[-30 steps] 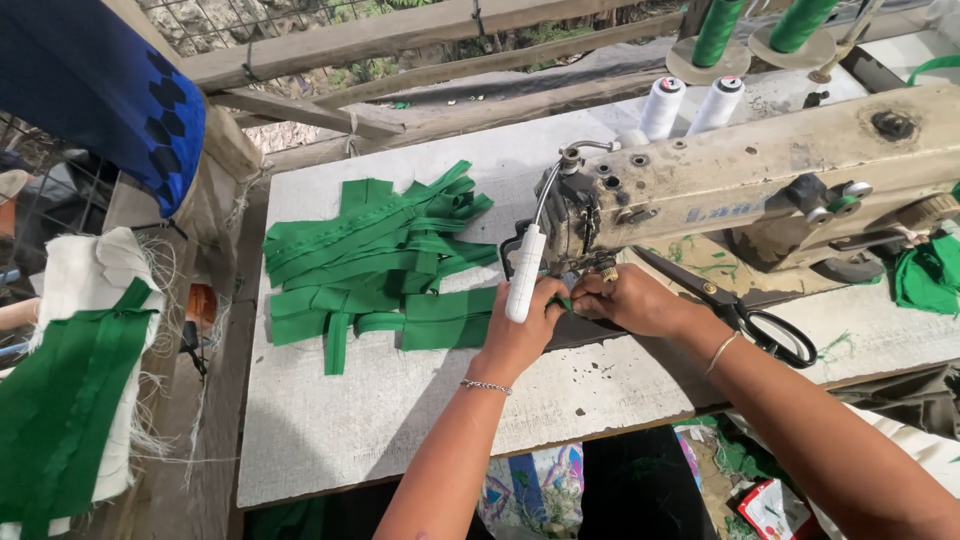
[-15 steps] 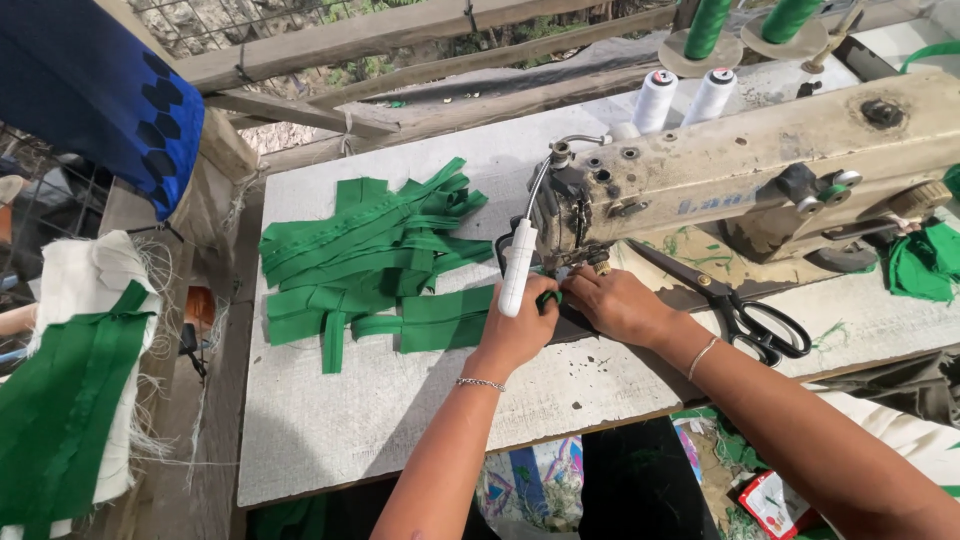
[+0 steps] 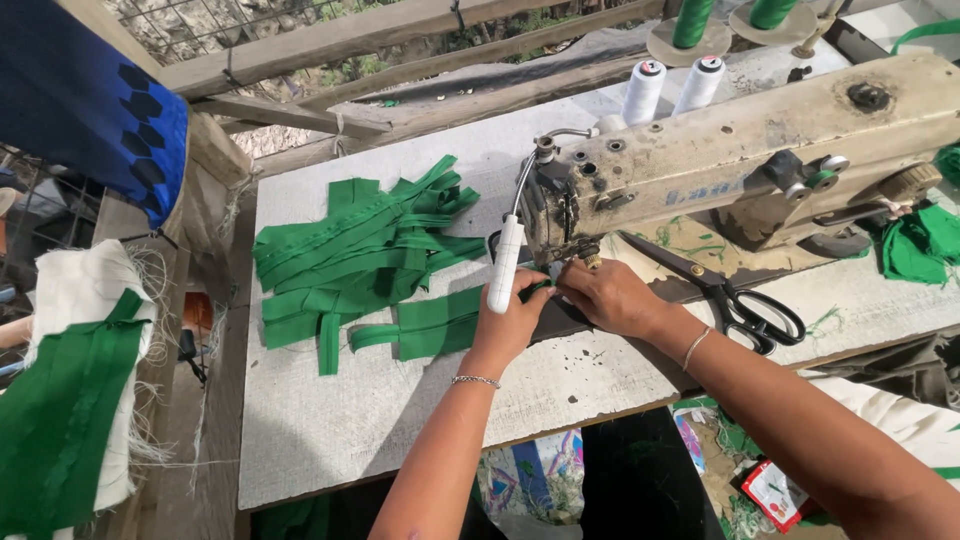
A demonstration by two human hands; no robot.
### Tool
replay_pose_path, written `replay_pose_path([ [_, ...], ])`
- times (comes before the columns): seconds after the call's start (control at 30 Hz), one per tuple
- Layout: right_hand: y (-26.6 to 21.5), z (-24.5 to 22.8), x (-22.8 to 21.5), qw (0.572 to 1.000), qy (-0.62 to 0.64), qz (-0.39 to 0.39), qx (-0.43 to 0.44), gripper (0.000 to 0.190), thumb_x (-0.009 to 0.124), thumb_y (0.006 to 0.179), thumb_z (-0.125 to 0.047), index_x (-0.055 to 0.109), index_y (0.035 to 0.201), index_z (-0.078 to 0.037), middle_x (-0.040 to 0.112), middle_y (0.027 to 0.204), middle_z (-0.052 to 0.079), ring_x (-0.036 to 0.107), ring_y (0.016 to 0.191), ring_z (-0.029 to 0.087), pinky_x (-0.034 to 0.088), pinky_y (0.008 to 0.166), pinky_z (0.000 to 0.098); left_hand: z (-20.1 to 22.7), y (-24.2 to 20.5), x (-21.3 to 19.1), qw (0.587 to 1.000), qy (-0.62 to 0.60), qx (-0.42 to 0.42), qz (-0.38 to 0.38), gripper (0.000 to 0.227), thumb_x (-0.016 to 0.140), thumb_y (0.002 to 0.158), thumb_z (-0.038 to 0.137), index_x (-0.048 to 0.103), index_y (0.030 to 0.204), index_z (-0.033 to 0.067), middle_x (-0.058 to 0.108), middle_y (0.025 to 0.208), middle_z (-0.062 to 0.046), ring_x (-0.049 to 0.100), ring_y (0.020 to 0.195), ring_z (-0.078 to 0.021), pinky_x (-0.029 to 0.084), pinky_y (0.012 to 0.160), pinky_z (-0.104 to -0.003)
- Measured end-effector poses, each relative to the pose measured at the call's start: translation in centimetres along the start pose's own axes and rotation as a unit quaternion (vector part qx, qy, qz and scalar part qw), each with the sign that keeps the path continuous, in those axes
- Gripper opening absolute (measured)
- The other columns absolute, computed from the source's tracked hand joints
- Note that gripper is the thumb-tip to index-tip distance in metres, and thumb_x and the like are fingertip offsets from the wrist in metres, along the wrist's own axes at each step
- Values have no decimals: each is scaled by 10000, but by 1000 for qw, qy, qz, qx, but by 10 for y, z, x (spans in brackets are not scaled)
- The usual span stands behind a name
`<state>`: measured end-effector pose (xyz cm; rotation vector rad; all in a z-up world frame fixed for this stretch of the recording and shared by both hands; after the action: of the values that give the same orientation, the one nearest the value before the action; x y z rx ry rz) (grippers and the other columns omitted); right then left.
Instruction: Sewing green zippers onto matching green fabric strips using an industrial sewing machine and trimming with scissors.
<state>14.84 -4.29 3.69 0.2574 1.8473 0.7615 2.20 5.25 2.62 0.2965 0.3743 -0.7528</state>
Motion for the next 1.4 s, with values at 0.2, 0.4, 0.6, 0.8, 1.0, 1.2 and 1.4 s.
replay_pose_path([
  [0.2, -17, 15, 20, 999, -15, -23, -25, 133, 716, 900, -197, 641, 812, -131, 566, 741, 44, 608, 547, 329, 496, 522, 421, 16, -6, 7, 963, 157, 217, -16, 112, 648, 972, 40, 755, 1007, 36, 685, 938, -105, 698, 874, -298, 602, 795, -416],
  [0.4, -14, -18, -16, 999, -40, -15, -17, 117, 752, 902, -220, 748, 865, -110, 616, 884, 62, 611, 717, 307, 490, 677, 408, -9, -17, 29, 846, 310, 434, 8, 72, 652, 951, 111, 717, 923, 118, 568, 876, -49, 562, 824, -251, 457, 688, -389],
  [0.6, -30, -14, -16, 998, -43, -27, 39, 245, 764, 797, -47, 785, 1041, -61, 626, 987, 83, 573, 876, 271, 432, 660, 382, 5, -24, 21, 840, 323, 437, 3, 139, 650, 921, 34, 755, 942, 122, 524, 848, -24, 537, 827, -243, 428, 715, -377],
  [0.8, -23, -24, -14, 996, -77, -37, 37, 237, 760, 788, -70, 785, 1022, -89, 584, 961, 57, 529, 880, 266, 352, 666, 382, 5, -30, 21, 845, 340, 413, -6, 131, 692, 896, 36, 770, 974, 107, 504, 858, -11, 544, 862, -243, 430, 718, -381],
  [1.0, -23, -17, -4, 996, -79, -19, 39, 151, 724, 869, -65, 778, 1011, -61, 610, 980, 79, 560, 871, 263, 369, 654, 371, -2, -28, 21, 884, 282, 371, -24, 172, 631, 960, 69, 768, 1063, 87, 586, 1028, -54, 599, 1046, -329, 472, 826, -419],
  [1.2, -17, -17, -3, 994, -88, -55, 33, 171, 701, 832, -56, 774, 983, -93, 618, 982, 51, 556, 874, 265, 347, 640, 374, -5, -29, 22, 899, 268, 345, -34, 141, 641, 977, 117, 759, 1043, 77, 630, 1124, -66, 586, 1182, -321, 455, 937, -425],
  [1.4, -9, -27, 3, 978, -172, -95, -65, 87, 653, 822, -25, 733, 841, -51, 631, 858, 104, 618, 827, 309, 381, 634, 384, -21, -13, 23, 936, 198, 289, -30, 148, 655, 950, 73, 788, 1013, 56, 699, 1055, -57, 666, 1092, -290, 505, 925, -412],
])
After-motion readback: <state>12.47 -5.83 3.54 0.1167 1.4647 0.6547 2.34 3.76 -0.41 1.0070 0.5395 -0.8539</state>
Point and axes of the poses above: each hand's wrist, its own y-axis towards the middle knuckle, its own x-axis out of the palm, z = x × y, the point moved 6 cm from there along y, towards the middle knuckle
